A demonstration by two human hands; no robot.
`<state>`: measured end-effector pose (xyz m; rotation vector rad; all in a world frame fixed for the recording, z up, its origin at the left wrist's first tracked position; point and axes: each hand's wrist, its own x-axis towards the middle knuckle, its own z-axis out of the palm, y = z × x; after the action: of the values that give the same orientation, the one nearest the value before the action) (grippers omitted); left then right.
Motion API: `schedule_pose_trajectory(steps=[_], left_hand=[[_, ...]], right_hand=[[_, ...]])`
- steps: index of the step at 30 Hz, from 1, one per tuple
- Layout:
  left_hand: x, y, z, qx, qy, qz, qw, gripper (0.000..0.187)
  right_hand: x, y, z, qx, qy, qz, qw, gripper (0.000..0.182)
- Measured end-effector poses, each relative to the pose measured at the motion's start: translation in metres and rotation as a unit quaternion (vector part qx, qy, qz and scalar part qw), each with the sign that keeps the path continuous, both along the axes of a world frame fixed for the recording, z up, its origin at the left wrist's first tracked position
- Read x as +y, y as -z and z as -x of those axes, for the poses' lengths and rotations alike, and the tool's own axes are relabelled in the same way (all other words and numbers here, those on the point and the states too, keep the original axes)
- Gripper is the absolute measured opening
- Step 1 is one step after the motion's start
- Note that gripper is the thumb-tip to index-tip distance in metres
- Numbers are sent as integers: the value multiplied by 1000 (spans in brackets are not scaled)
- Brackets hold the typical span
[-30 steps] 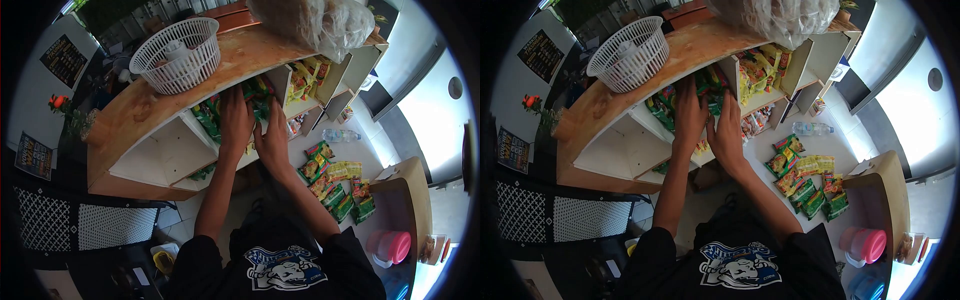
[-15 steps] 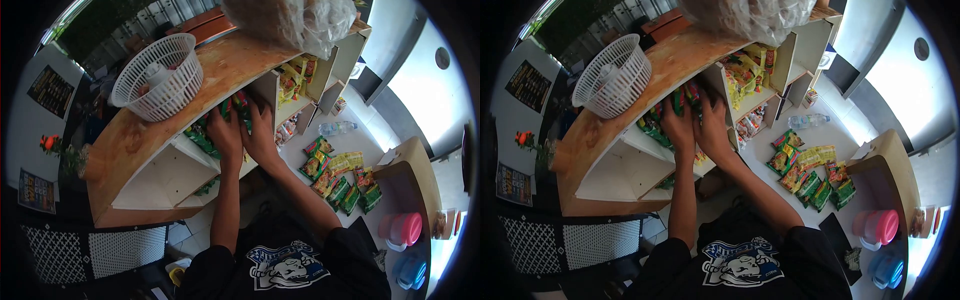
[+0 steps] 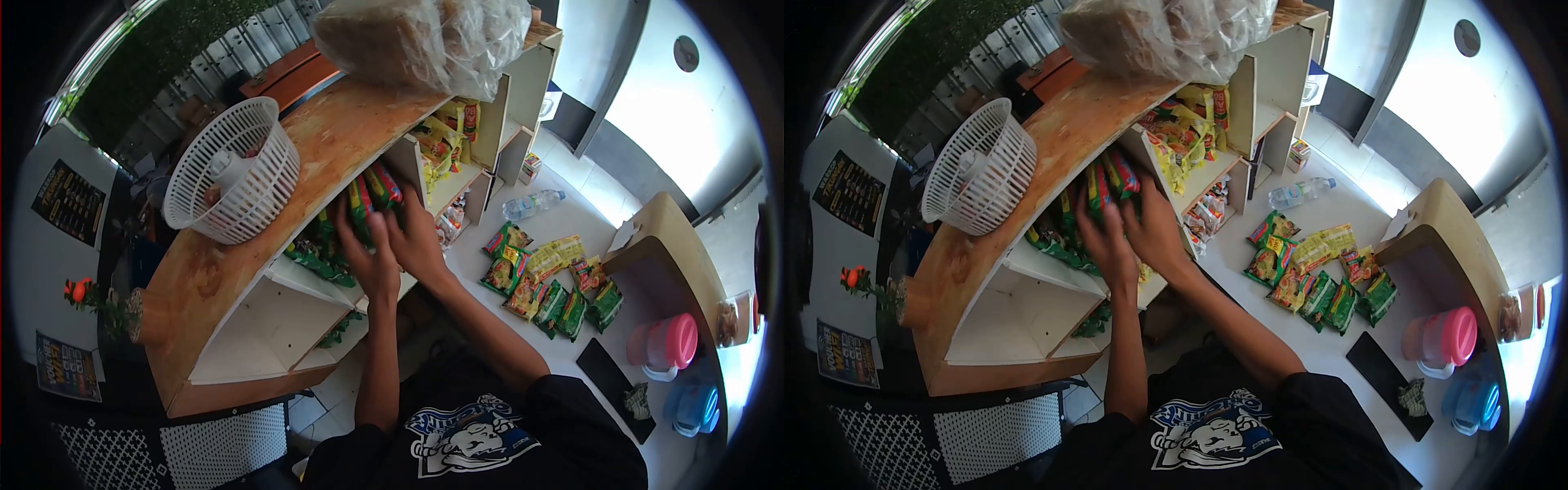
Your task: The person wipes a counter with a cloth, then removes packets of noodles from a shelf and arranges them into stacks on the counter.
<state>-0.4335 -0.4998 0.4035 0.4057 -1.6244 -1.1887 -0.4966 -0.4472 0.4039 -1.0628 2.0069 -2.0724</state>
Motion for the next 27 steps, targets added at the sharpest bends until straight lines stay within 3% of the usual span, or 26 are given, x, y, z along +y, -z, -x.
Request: schedule_pose_trajectory(steps=[2, 5, 6, 10, 13, 17, 22, 25, 27], left_hand=[[9, 0, -9, 67, 65, -93, 991, 59], [20, 6, -18, 67, 89, -117, 987, 58], [25, 7, -21, 41, 72, -103, 991, 56], [50, 26, -34, 58, 88, -93, 990, 62], [76, 36, -40, 69, 105, -66, 990, 62], [101, 56, -55, -10, 149, 5, 989, 58], [157, 76, -57, -95, 252, -76, 960, 74], [195, 98, -51, -146, 376, -200, 893, 75], [216, 118, -45, -216, 441, -238, 838, 69]], right_hand=[[12, -6, -8, -3, -4, 25, 1000, 57], [39, -20, -24, -71, -14, 7, 997, 66], [42, -14, -25, -61, -8, 26, 998, 83], [80, -7, -37, -50, -7, 7, 999, 99], [109, 0, -43, -142, -25, 26, 989, 102], [150, 30, -47, -276, -35, 131, 952, 83], [219, 70, -56, -379, 57, 177, 906, 79], [269, 86, -66, -478, 136, 183, 848, 76], [300, 101, -72, -468, 198, 200, 838, 65]])
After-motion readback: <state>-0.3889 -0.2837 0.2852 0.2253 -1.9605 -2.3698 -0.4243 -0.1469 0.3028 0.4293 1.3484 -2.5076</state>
